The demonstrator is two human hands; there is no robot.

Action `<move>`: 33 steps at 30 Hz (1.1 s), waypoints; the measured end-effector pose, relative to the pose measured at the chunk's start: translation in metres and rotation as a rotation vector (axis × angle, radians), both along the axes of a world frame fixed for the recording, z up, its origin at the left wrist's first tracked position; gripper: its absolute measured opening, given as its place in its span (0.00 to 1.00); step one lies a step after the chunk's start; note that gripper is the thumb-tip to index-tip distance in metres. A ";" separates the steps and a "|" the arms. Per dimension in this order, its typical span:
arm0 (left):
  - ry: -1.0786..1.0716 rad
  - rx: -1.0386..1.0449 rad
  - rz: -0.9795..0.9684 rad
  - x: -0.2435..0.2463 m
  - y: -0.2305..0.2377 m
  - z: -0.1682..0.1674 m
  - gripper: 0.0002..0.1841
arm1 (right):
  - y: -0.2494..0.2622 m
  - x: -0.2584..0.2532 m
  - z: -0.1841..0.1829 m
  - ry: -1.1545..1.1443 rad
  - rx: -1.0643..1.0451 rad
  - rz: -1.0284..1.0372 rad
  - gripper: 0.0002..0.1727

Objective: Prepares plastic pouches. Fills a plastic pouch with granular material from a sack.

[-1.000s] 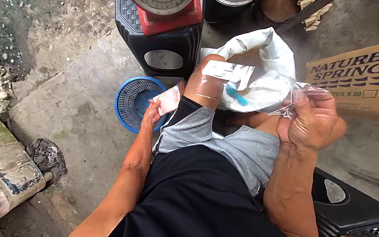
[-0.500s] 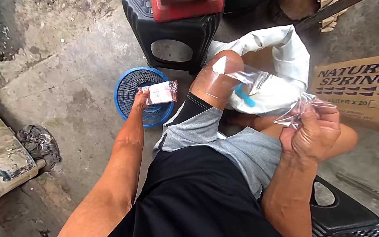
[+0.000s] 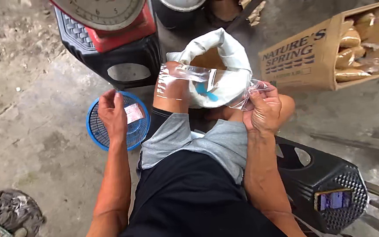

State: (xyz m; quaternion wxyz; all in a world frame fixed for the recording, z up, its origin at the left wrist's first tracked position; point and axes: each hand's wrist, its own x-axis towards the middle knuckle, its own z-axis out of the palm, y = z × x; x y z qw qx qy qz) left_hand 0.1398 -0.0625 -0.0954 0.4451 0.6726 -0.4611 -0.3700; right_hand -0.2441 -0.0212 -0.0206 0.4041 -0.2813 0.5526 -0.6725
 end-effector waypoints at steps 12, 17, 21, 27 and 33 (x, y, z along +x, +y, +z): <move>0.388 -0.100 -0.947 -0.226 0.025 0.112 0.21 | 0.044 0.020 0.024 0.383 -0.100 -0.017 0.29; 0.461 -0.035 -0.827 -0.238 0.012 0.097 0.08 | 0.052 0.023 0.029 0.492 -0.007 0.100 0.27; 0.369 -0.006 -0.765 -0.234 -0.003 0.086 0.12 | 0.051 0.017 0.021 0.428 0.064 0.180 0.16; 0.197 -0.011 -0.746 -0.238 -0.008 0.082 0.19 | 0.037 0.015 0.011 0.285 0.118 0.128 0.14; 0.034 -0.146 -0.778 -0.222 0.027 0.087 0.27 | 0.033 0.018 0.012 0.370 0.198 -0.056 0.10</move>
